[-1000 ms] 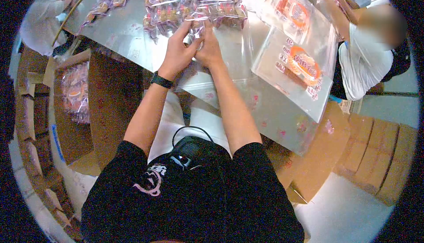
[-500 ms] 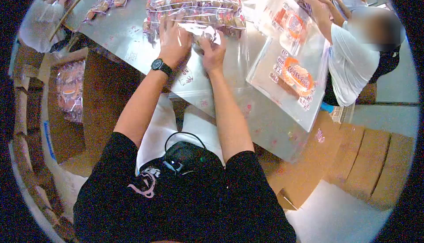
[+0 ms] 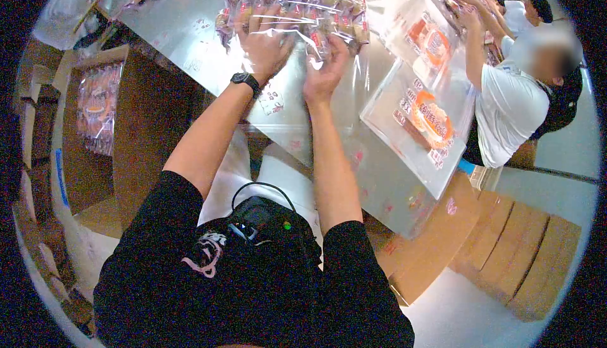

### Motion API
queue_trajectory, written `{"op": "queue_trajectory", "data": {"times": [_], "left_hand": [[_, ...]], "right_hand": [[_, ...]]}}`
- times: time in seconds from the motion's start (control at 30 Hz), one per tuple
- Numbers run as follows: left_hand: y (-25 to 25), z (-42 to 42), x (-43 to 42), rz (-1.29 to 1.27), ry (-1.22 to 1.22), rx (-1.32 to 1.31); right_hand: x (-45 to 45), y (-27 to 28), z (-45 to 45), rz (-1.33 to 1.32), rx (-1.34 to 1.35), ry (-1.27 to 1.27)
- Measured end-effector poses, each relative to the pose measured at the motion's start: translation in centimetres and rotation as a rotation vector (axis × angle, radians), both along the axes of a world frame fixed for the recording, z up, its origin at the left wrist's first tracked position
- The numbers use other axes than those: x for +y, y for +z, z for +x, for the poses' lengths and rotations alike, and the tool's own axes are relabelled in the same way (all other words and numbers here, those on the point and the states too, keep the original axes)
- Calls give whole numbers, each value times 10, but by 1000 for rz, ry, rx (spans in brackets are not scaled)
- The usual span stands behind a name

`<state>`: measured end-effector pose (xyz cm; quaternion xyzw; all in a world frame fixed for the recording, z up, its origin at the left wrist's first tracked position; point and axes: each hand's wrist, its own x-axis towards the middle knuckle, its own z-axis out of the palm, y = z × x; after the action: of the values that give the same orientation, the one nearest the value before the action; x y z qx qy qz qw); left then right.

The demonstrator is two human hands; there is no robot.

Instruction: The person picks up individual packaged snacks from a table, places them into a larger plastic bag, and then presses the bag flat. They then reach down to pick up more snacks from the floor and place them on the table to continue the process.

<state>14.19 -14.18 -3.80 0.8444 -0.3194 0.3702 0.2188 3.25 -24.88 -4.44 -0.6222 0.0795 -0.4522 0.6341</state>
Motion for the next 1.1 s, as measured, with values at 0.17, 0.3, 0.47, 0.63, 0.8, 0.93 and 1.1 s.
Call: {"op": "queue_trajectory", "data": {"times": [0.17, 0.3, 0.47, 0.63, 0.8, 0.93, 1.1], "left_hand": [[6, -1, 1, -6, -8, 51], [3, -1, 2, 21, -16, 96], [4, -8, 4, 55, -1, 119], [4, -6, 5, 56, -33, 146], [3, -5, 5, 54, -25, 127], [1, -4, 3, 14, 6, 18], [-3, 2, 0, -77, -42, -9]], "right_hand": [[12, -7, 3, -663, 171, -313], [11, 13, -10, -702, 168, -128], [20, 17, -12, -312, -70, 37], [25, 15, -10, -26, -38, 188], [32, 9, -5, -62, -9, 92], [41, 15, -11, 58, 2, 61], [36, 7, -10, -56, 3, -9]]}}
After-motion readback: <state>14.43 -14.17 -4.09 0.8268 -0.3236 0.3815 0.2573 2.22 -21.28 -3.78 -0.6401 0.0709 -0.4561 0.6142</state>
